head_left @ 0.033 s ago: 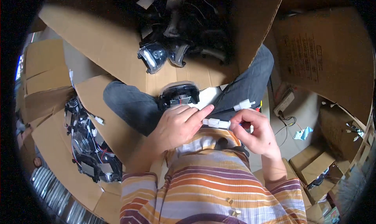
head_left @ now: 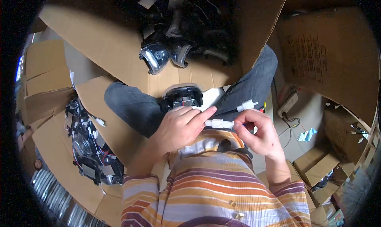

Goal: The person sorts electronic components, headlight assemblies, and wiring harnesses by hand, moving them between large cardboard boxes.

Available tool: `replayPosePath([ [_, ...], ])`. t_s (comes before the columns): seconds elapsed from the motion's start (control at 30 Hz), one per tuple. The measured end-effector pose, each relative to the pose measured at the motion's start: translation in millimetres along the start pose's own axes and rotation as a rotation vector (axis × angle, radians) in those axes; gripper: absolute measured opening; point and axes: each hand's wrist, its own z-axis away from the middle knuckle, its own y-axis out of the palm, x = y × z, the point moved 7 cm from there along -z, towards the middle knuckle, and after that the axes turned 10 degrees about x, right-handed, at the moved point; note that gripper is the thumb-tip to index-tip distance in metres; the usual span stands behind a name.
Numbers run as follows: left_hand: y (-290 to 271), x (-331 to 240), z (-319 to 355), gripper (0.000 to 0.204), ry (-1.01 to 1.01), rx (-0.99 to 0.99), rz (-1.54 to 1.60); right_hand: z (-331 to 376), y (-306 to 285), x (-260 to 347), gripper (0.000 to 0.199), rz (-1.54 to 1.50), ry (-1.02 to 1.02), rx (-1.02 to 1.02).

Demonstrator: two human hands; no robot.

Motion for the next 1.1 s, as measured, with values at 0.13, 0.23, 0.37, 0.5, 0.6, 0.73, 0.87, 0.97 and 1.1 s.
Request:
replayPosePath([
  [0.13, 4, -2, -1, 0.044, 0.023, 0.032, -0.063, -2, 2, -5, 0.006, 0.078, 0.064, 0.000],
  [0.23, 7, 2, -4, 0.045, 0.034, 0.003, 0.028, -4, 2, -8, 0.006, 0.052, 0.068, -0.016],
  [0.37, 14, 20, 1, 0.038, -0.040, -0.107, 0.326, 4, -7, -16, 0.006, -0.035, 0.099, -0.039],
  [0.5, 16, 37, 9, 0.025, -0.151, -0.089, 0.668, 15, -20, -20, 0.004, -0.176, 0.113, -0.047],
  [0.6, 23, 35, 9, 0.017, -0.166, -0.007, 0.894, 17, -21, -16, 0.004, -0.244, 0.063, -0.024],
  [0.73, 26, 39, 12, 0.017, -0.278, 0.009, 1.062, 16, -21, -5, 0.004, -0.308, 0.010, -0.002],
  [0.87, 26, 42, 15, 0.019, -0.248, -0.032, 1.037, 13, -22, -2, 0.004, -0.262, -0.017, 0.011],
  [0.97, 29, 41, 18, 0.017, -0.269, 0.003, 1.031, 10, -20, 1, 0.005, -0.184, -0.031, 0.028],
  [1.1, 24, 39, 15, 0.014, -0.168, 0.054, 0.927, 9, -21, 9, 0.004, 0.018, -0.047, 0.049],
])
